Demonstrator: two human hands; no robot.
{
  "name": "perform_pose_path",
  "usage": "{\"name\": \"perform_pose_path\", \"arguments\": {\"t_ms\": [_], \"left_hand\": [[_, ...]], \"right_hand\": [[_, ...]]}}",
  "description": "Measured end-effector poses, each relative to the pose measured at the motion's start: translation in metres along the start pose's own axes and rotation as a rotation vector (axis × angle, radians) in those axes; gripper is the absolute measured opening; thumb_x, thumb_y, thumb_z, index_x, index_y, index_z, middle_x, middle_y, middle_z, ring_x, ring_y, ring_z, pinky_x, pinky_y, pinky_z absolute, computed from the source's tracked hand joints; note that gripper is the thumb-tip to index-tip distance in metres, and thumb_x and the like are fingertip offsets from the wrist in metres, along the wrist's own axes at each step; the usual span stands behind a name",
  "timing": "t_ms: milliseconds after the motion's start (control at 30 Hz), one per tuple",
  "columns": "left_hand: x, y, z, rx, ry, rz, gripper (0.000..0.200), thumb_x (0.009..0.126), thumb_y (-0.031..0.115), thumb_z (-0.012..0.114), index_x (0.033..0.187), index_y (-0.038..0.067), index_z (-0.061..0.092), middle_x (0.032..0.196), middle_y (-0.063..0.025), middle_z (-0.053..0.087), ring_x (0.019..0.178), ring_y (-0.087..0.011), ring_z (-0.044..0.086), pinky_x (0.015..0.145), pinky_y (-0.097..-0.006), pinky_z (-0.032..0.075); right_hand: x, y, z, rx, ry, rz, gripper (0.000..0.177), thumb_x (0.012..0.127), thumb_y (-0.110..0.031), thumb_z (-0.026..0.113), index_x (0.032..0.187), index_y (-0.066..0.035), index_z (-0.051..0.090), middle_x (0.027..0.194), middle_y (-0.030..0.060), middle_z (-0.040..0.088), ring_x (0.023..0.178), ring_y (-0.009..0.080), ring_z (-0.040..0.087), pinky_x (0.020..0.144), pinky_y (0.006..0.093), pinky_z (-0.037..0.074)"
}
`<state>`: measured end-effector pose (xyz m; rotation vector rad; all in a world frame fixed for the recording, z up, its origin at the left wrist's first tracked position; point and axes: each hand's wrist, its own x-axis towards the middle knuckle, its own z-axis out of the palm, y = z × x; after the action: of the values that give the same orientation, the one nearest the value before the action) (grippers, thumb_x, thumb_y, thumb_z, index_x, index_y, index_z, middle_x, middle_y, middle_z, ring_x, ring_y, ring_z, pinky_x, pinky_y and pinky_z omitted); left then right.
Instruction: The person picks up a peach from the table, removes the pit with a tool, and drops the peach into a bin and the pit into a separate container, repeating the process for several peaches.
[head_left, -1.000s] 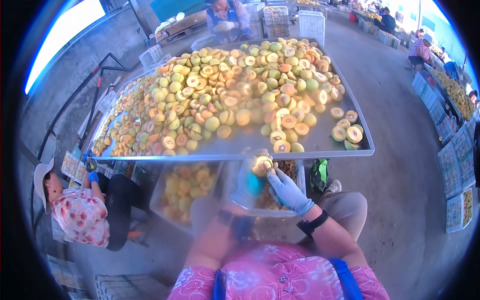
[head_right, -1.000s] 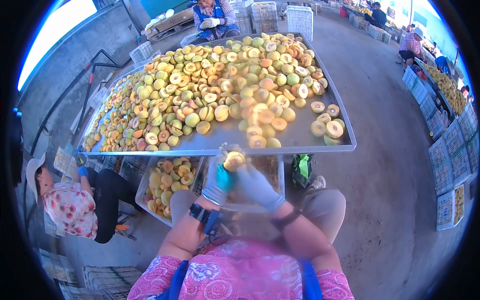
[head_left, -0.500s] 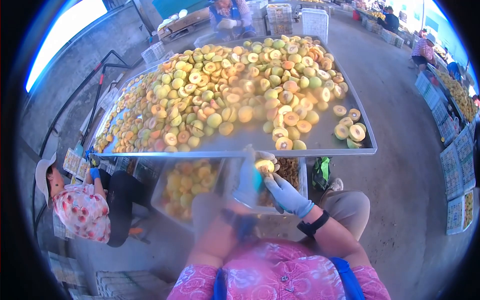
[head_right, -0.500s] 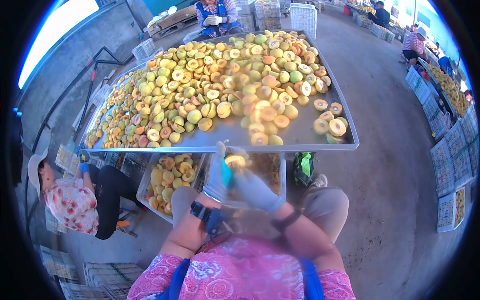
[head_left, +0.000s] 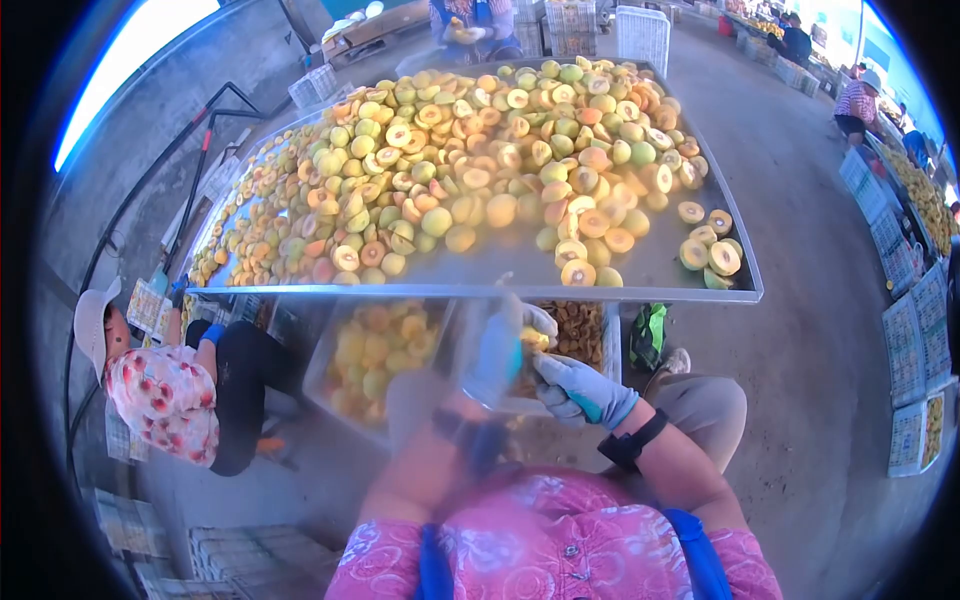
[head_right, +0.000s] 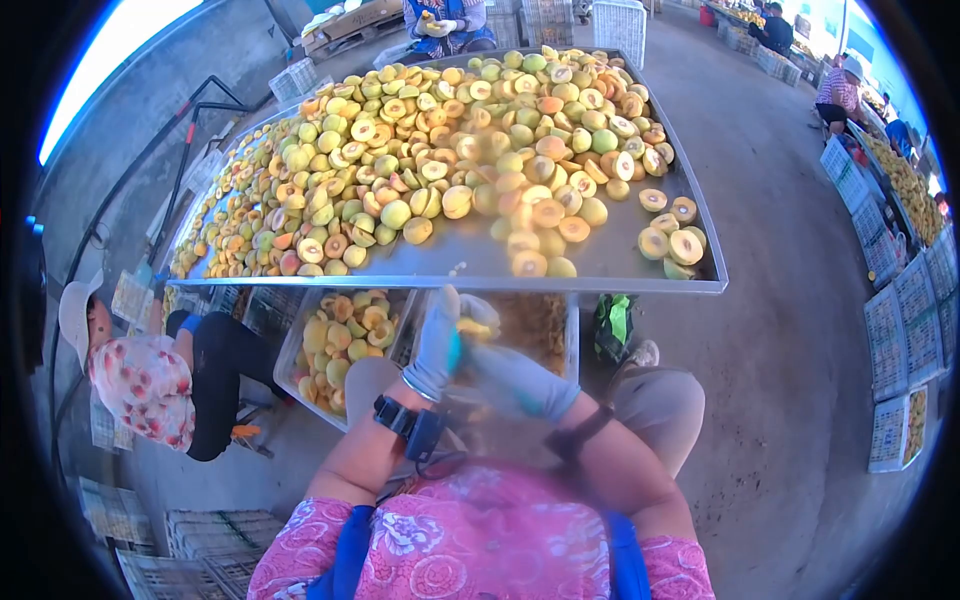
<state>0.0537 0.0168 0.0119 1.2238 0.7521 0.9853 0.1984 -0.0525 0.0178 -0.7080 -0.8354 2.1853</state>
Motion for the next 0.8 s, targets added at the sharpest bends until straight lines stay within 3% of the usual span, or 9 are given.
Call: {"name": "perform_pose_path", "arguments": {"t_ms": [67, 133, 167, 267, 333, 567, 633, 767, 800], "left_hand": [[-0.003, -0.002, -0.006, 0.316, -0.053, 0.217, 0.058, 0.098, 0.054, 0.041, 0.078, 0.003, 0.06, 0.081, -0.0106, 0.06, 0.078, -0.0189, 0.059, 0.073, -0.033, 0.048], [-0.003, -0.001, -0.013, 0.265, -0.178, 0.143, 0.059, 0.097, 0.055, 0.04, 0.076, 0.004, 0.06, 0.083, -0.0111, 0.06, 0.078, -0.019, 0.058, 0.073, -0.0326, 0.048], [-0.005, 0.001, -0.015, 0.265, -0.176, 0.143, 0.059, 0.097, 0.055, 0.04, 0.076, 0.004, 0.06, 0.083, -0.0111, 0.06, 0.078, -0.019, 0.058, 0.073, -0.0326, 0.048], [-0.01, 0.004, -0.017, -0.041, -0.171, -0.09, 0.059, 0.098, 0.056, 0.038, 0.077, 0.005, 0.06, 0.084, -0.0123, 0.06, 0.079, -0.0225, 0.059, 0.073, -0.0341, 0.049], [-0.01, 0.002, -0.018, -0.552, -0.35, -0.114, 0.063, 0.097, 0.058, 0.037, 0.075, 0.005, 0.062, 0.081, -0.0087, 0.062, 0.081, -0.0233, 0.061, 0.075, -0.0337, 0.049], [-0.006, -0.012, -0.107, -0.849, 0.437, -0.069, 0.062, 0.094, 0.061, 0.042, 0.102, 0.003, 0.063, 0.103, -0.0111, 0.064, 0.086, -0.0265, 0.064, 0.081, -0.0367, 0.053], [-0.028, -0.012, -0.179, -0.48, 0.549, 0.034, 0.06, 0.096, 0.056, 0.042, 0.108, 0.001, 0.062, 0.111, -0.0118, 0.063, 0.093, -0.0259, 0.063, 0.085, -0.0351, 0.052], [-0.088, 0.022, -0.23, 1.073, 0.873, 0.434, 0.031, 0.097, 0.025, 0.046, 0.113, 0.002, 0.06, 0.119, -0.016, 0.06, 0.099, -0.0231, 0.062, 0.086, -0.0342, 0.051], [-0.101, 0.012, -0.252, 1.069, 0.876, 0.428, 0.031, 0.097, 0.025, 0.046, 0.113, 0.002, 0.06, 0.119, -0.016, 0.06, 0.099, -0.0231, 0.062, 0.086, -0.0342, 0.051]], "right_hand": [[0.002, 0.003, -0.002, -0.044, -0.058, -0.027, 0.032, 0.099, -0.049, 0.043, 0.095, -0.017, 0.048, 0.058, -0.0079, 0.03, 0.038, 0.0028, 0.024, 0.033, 0.0197, 0.018], [0.003, 0.008, -0.013, 0.526, -0.636, 0.011, 0.039, 0.102, -0.028, 0.044, 0.13, -0.002, 0.049, 0.12, 0.004, 0.057, 0.104, 0.0115, 0.057, 0.09, 0.0256, 0.049], [0.008, 0.012, -0.014, 0.525, -0.638, 0.013, 0.039, 0.102, -0.028, 0.044, 0.13, -0.002, 0.049, 0.12, 0.004, 0.057, 0.104, 0.0115, 0.057, 0.09, 0.0256, 0.049], [0.013, 0.019, -0.008, 0.849, -0.907, 0.148, 0.041, 0.103, -0.029, 0.041, 0.132, -0.001, 0.047, 0.123, 0.0071, 0.056, 0.104, 0.0134, 0.058, 0.09, 0.0256, 0.05], [0.005, 0.008, 0.009, 0.449, -0.159, 0.257, 0.035, 0.1, -0.045, 0.043, 0.1, -0.011, 0.05, 0.06, -0.006, 0.036, 0.036, 0.0022, 0.028, 0.029, 0.0189, 0.021], [0.019, 0.021, -0.002, 0.62, -0.282, 0.259, 0.037, 0.1, -0.045, 0.042, 0.099, -0.009, 0.05, 0.063, -0.0048, 0.04, 0.037, 0.002, 0.03, 0.031, 0.0187, 0.026], [0.024, 0.026, -0.01, 0.562, -0.277, 0.28, 0.037, 0.1, -0.045, 0.042, 0.101, -0.009, 0.051, 0.064, -0.0047, 0.041, 0.039, 0.0029, 0.033, 0.033, 0.0198, 0.029], [0.028, 0.036, -0.016, 0.369, -0.088, 0.229, 0.034, 0.1, -0.045, 0.043, 0.101, -0.012, 0.054, 0.065, -0.0048, 0.041, 0.041, 0.0057, 0.035, 0.035, 0.0221, 0.028], [0.029, 0.038, -0.017, 0.363, -0.027, 0.242, 0.035, 0.099, -0.046, 0.044, 0.099, -0.013, 0.054, 0.064, -0.0051, 0.041, 0.041, 0.0057, 0.034, 0.035, 0.0224, 0.026]]}}
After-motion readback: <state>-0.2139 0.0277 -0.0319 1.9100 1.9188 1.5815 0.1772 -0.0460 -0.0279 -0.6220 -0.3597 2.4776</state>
